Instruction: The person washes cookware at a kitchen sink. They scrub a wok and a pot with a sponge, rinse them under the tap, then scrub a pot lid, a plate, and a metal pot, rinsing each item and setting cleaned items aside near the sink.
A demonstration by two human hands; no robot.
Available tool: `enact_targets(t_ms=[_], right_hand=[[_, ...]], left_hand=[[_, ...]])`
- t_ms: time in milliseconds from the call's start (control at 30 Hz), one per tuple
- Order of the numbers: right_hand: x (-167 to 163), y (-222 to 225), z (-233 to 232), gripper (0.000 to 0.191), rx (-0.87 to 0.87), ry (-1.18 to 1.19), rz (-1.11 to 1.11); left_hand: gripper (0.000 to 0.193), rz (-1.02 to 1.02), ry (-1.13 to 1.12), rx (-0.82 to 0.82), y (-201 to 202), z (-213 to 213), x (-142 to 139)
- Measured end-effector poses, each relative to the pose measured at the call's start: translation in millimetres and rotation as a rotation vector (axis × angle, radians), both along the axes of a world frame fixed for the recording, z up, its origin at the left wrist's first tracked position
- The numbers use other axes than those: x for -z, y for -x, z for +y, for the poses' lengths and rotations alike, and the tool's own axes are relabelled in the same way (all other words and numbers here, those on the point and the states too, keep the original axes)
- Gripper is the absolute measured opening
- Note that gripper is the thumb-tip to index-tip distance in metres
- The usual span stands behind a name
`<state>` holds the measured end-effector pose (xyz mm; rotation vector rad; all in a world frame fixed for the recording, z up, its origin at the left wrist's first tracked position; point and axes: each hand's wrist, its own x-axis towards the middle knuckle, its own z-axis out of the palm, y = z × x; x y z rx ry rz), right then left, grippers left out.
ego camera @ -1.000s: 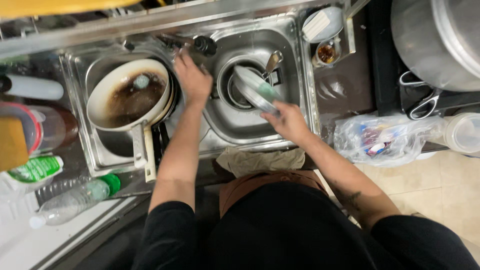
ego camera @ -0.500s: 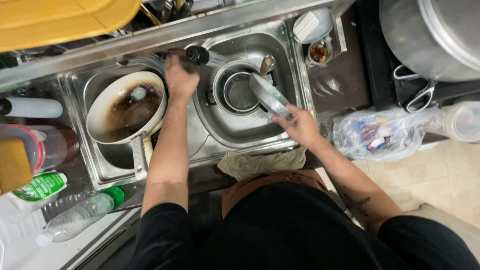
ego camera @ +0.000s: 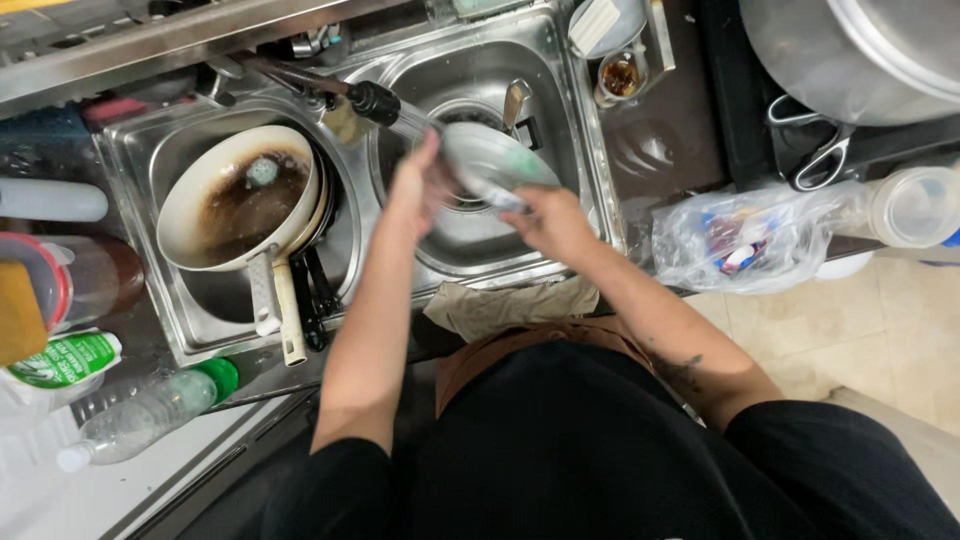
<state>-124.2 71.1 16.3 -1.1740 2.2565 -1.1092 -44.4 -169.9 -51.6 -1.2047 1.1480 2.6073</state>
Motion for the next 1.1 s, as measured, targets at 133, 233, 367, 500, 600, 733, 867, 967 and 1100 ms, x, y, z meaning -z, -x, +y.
enact_targets(t_ms=[133, 233, 367, 500, 600, 733, 867, 967, 1100], right_hand=[[-12.2, -31.2, -5.3, 0.025, -0.232, 0.152, 0.309], [-19.3, -47.7, 9.4, 0.045, -0.395, -0.132, 0.248], [-14.3, -42.0, 14.9, 0.062, -0.422, -0.218, 0.295], [5.5, -31.3, -14.4, 0.066, -0.320, -0.249, 0.452], [16.1, -36.0, -27.6, 0.071, -0.402, -0.109, -0.009], [9.5, -32.8, -12.0, 0.066, -0.767, -0.096, -0.046], [-12.1, -7.0, -2.8, 0.050, -0.758, -0.630, 0.458], [-22.4, -14.8, -16.7, 0.057, -0.600, -0.466, 0.373], [-30.7, -46.0, -23.5, 0.065, -0.753, -0.061, -0.056]], left_hand=[[0.075, 0.178, -0.292, -0.120, -30.8, 35.5, -22.8], [0.061, 0.288, -0.159, -0.199, -53.8, 54.0, -33.5], [0.053, 0.261, 0.037, -0.348, -81.7, 76.7, -44.9], [0.053, 0.249, 0.052, -0.300, -79.4, 108.0, -43.2], [0.048, 0.284, 0.049, -0.273, -69.6, 113.4, -35.1], [0.046, 0.303, 0.314, -0.387, -78.2, 86.3, -30.9], [0.050, 0.251, 0.228, -0.348, -100.0, 95.2, -39.2], [0.049, 0.208, 0.171, -0.256, -86.8, 115.7, -46.9], [0.048, 0.020, 0.229, -0.298, -79.5, 99.6, -54.0]])
